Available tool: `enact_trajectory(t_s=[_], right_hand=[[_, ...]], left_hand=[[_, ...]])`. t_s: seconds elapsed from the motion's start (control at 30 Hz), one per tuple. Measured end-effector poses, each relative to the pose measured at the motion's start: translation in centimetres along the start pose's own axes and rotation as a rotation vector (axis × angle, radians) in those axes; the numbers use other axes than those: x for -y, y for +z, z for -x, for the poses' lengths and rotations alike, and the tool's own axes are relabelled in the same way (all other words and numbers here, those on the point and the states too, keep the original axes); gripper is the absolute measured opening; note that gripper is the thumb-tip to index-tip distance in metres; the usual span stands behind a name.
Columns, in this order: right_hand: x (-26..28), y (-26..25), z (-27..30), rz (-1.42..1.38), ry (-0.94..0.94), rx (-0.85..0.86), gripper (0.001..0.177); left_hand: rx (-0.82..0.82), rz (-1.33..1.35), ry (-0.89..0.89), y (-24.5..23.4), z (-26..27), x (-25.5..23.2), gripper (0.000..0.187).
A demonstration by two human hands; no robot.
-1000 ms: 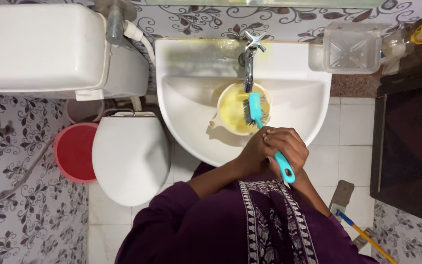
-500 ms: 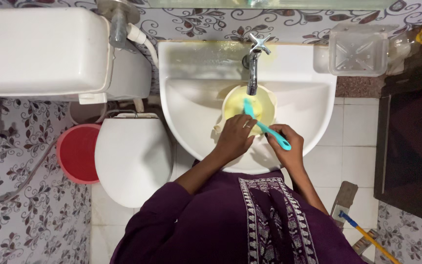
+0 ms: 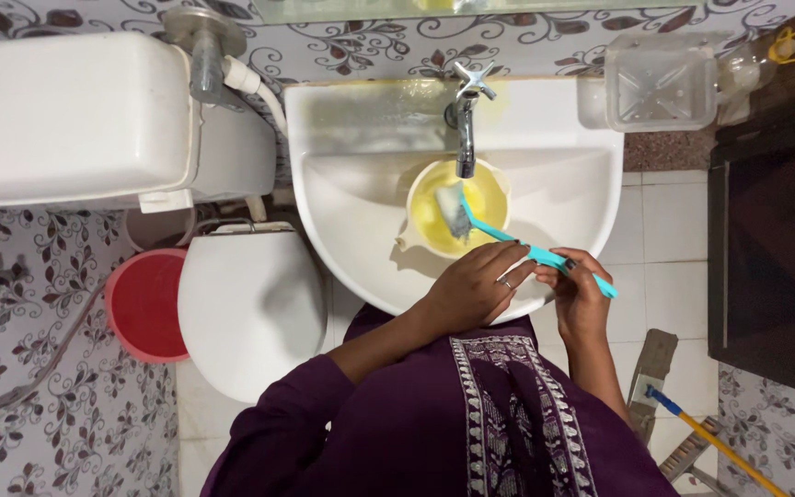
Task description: The person uses a blue scrub brush to clean a white bathroom sink. They repeatedly dip the brush into a yellow bowl containing a yellow liquid, then scrub the sink basin and faucet area. The person rinses the brush under running water and continues scrubbing different parts of the sink.
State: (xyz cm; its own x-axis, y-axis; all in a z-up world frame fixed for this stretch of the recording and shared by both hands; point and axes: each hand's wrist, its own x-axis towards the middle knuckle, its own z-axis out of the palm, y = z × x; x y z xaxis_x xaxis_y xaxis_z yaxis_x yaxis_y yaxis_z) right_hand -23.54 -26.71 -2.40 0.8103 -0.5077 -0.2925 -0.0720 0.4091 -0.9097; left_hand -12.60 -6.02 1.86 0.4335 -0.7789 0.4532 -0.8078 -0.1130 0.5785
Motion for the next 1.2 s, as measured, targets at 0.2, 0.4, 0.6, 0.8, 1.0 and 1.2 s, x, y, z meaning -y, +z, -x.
enact_trajectory(t_s=[0.2, 0.4, 0.6, 0.8, 1.0, 1.2], right_hand=[[6.1, 1.2, 2.5, 0.326, -0.378, -0.074, 0.027], [10.3, 5.0, -0.9, 0.920, -0.838, 0.035, 0.025], [10.3, 7.7, -4.3, 0.986, -0.980, -0.002, 0.052], [12.3, 8.3, -6.7, 0.909, -1.160, 0.412, 0.038], [11.2, 10.5, -11.5, 0.726, -1.224, 0.648, 0.025], [10.0, 5.1, -10.4, 0.771, -1.194, 0.547, 0.022]], left_hand=[[0.032, 0.012, -0.007, -0.8, -1.2, -1.1, 0.054], [-0.109, 0.101, -0.013, 0.7, -7.0, 0.3, 0.066], [-0.311, 0.258, -0.056, 3.9, -11.3, 5.4, 0.052], [-0.470, 0.323, 0.043, 8.2, -11.0, 6.1, 0.025], [-0.458, 0.697, -0.138, 13.0, -10.2, 13.2, 0.028], [-0.474, 0.592, -0.285, 23.3, -7.5, 12.3, 0.032]])
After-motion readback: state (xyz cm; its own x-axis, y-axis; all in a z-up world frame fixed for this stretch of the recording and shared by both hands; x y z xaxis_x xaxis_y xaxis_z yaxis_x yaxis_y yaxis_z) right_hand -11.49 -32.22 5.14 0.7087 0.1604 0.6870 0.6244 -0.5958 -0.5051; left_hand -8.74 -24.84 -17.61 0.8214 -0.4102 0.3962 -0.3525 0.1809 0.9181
